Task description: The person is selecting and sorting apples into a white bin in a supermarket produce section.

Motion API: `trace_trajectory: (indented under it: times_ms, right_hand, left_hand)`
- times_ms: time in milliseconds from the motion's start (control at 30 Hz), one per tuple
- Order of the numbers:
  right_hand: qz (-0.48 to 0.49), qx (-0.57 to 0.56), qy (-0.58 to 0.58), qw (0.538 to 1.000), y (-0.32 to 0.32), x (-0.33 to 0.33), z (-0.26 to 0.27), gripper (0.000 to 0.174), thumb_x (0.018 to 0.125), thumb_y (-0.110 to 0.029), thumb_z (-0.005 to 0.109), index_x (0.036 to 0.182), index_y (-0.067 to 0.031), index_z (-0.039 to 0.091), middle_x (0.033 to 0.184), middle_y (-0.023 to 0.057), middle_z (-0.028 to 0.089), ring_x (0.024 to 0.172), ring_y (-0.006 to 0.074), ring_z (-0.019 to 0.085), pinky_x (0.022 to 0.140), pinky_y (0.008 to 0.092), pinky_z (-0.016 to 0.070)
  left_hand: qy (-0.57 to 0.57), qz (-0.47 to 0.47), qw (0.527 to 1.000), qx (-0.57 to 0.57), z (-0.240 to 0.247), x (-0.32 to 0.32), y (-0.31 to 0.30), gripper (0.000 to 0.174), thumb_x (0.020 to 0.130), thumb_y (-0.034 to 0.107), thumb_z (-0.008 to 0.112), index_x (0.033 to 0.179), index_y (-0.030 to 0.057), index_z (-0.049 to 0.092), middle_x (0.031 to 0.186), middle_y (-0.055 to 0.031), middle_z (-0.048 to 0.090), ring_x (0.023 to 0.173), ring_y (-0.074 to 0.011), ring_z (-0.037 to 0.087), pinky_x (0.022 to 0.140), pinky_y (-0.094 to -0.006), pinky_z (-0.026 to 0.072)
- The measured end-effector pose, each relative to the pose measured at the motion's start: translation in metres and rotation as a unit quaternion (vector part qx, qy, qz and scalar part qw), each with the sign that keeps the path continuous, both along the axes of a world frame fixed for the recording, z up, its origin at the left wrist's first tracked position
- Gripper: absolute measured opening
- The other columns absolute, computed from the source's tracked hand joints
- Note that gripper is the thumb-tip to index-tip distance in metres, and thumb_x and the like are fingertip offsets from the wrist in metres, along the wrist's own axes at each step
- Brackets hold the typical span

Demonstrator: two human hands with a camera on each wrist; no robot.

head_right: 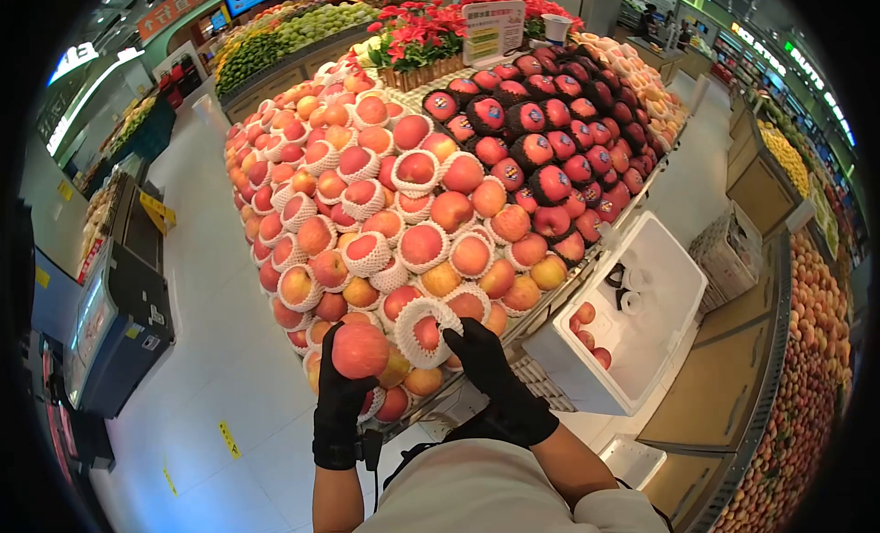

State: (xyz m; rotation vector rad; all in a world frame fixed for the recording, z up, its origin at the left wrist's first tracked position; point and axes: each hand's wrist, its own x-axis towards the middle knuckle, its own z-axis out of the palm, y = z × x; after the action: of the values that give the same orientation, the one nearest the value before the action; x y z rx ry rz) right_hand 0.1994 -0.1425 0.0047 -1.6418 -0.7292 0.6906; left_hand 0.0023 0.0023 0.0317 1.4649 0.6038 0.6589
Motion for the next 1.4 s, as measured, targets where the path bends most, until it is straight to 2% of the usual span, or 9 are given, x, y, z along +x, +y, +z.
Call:
trace_trajectory:
  times_ms: [267,567,700,767,833,933,1067,1167,1400]
  right_hand:
    - [-0.130,0.035,-0.035,0.990,-0.040,0.052,-0.046,0.022,0.094,-0.022,0.063,0.093,-0.0009,0.057,0.076,0.0077,0.052,0.075,0.0174,0.051,0.069,0.0356,0.0444]
    - [-0.153,0.149,0.140,0.967,-0.100,0.153,-0.042,0.034,0.091,-0.015,0.065,0.121,-0.0043,0.056,0.094,0.0014,0.062,0.069,0.0062,0.057,0.055,0.0223,0.0490]
    - [-0.249,0.140,0.214,0.934,-0.148,0.204,-0.040,0.016,0.094,-0.019,0.062,0.090,-0.0039,0.055,0.062,0.0023,0.058,0.049,0.0124,0.056,0.050,0.0243,0.0458]
    - [-0.273,0.056,-0.011,0.960,-0.178,0.236,-0.082,0.018,0.094,-0.015,0.061,0.079,-0.0033,0.057,0.061,0.0003,0.055,0.055,0.0095,0.056,0.050,0.0240,0.0460]
    - [-0.308,0.094,0.065,0.944,-0.204,0.246,-0.091,0.017,0.092,-0.012,0.061,0.080,-0.0009,0.062,0.062,0.0014,0.051,0.058,0.0076,0.055,0.050,0.0257,0.0475]
    - [-0.378,0.084,0.268,0.882,-0.247,0.282,-0.129,0.013,0.094,-0.012,0.059,0.099,-0.0030,0.067,0.071,0.0023,0.057,0.064,0.0124,0.058,0.053,0.0318,0.0519]
    - [-0.440,0.320,0.306,0.781,-0.284,0.298,-0.137,0.027,0.096,-0.011,0.055,0.120,-0.0022,0.049,0.121,0.0158,0.062,0.095,0.0261,0.066,0.082,0.0353,0.0545]
    - [-0.436,0.253,0.303,0.809,-0.288,0.297,-0.146,0.051,0.093,-0.014,0.059,0.137,0.0020,0.038,0.119,0.0163,0.064,0.090,0.0291,0.068,0.078,0.0373,0.0559]
    - [-0.178,0.217,0.309,0.909,-0.259,0.264,-0.103,0.033,0.093,-0.012,0.060,0.123,0.0016,0.058,0.099,0.0097,0.069,0.084,0.0191,0.068,0.075,0.0322,0.0561]
  left_hand:
    - [-0.002,0.012,0.999,-0.047,0.012,0.037,-0.025,0.082,0.063,0.000,0.068,0.140,0.0050,0.039,0.130,-0.0089,0.051,0.123,-0.0240,0.049,0.106,-0.0359,0.0392]
    - [0.028,-0.022,0.998,-0.055,-0.025,0.080,-0.040,0.068,0.077,0.006,0.067,0.139,0.0011,0.041,0.131,-0.0127,0.054,0.119,-0.0254,0.054,0.102,-0.0357,0.0434]
    - [0.017,-0.025,0.995,-0.091,-0.020,0.101,-0.055,0.065,0.079,0.007,0.067,0.139,-0.0004,0.041,0.129,-0.0128,0.056,0.117,-0.0245,0.056,0.100,-0.0356,0.0451]
    - [-0.002,-0.026,0.993,-0.116,-0.020,0.114,-0.064,0.064,0.080,0.007,0.066,0.138,-0.0011,0.041,0.127,-0.0126,0.057,0.115,-0.0245,0.057,0.099,-0.0353,0.0460]
    - [-0.003,-0.044,0.992,-0.115,-0.019,0.128,-0.072,0.061,0.080,0.006,0.065,0.137,-0.0016,0.043,0.125,-0.0124,0.058,0.113,-0.0247,0.059,0.098,-0.0350,0.0468]
    - [0.065,-0.037,0.992,-0.101,-0.041,0.131,-0.068,0.058,0.081,0.006,0.064,0.135,-0.0016,0.044,0.123,-0.0124,0.059,0.110,-0.0247,0.060,0.097,-0.0342,0.0470]
    - [0.080,-0.005,0.991,-0.105,-0.054,0.139,-0.076,0.055,0.082,0.007,0.063,0.134,-0.0011,0.045,0.119,-0.0110,0.059,0.106,-0.0224,0.060,0.093,-0.0322,0.0478]
    - [0.090,-0.011,0.991,-0.103,-0.053,0.151,-0.086,0.063,0.078,0.006,0.066,0.136,0.0000,0.043,0.123,-0.0115,0.056,0.111,-0.0234,0.057,0.096,-0.0337,0.0458]
    - [0.136,-0.098,0.984,-0.054,-0.024,0.209,-0.120,0.082,0.068,0.005,0.075,0.141,0.0026,0.038,0.133,-0.0126,0.050,0.123,-0.0257,0.050,0.104,-0.0370,0.0412]
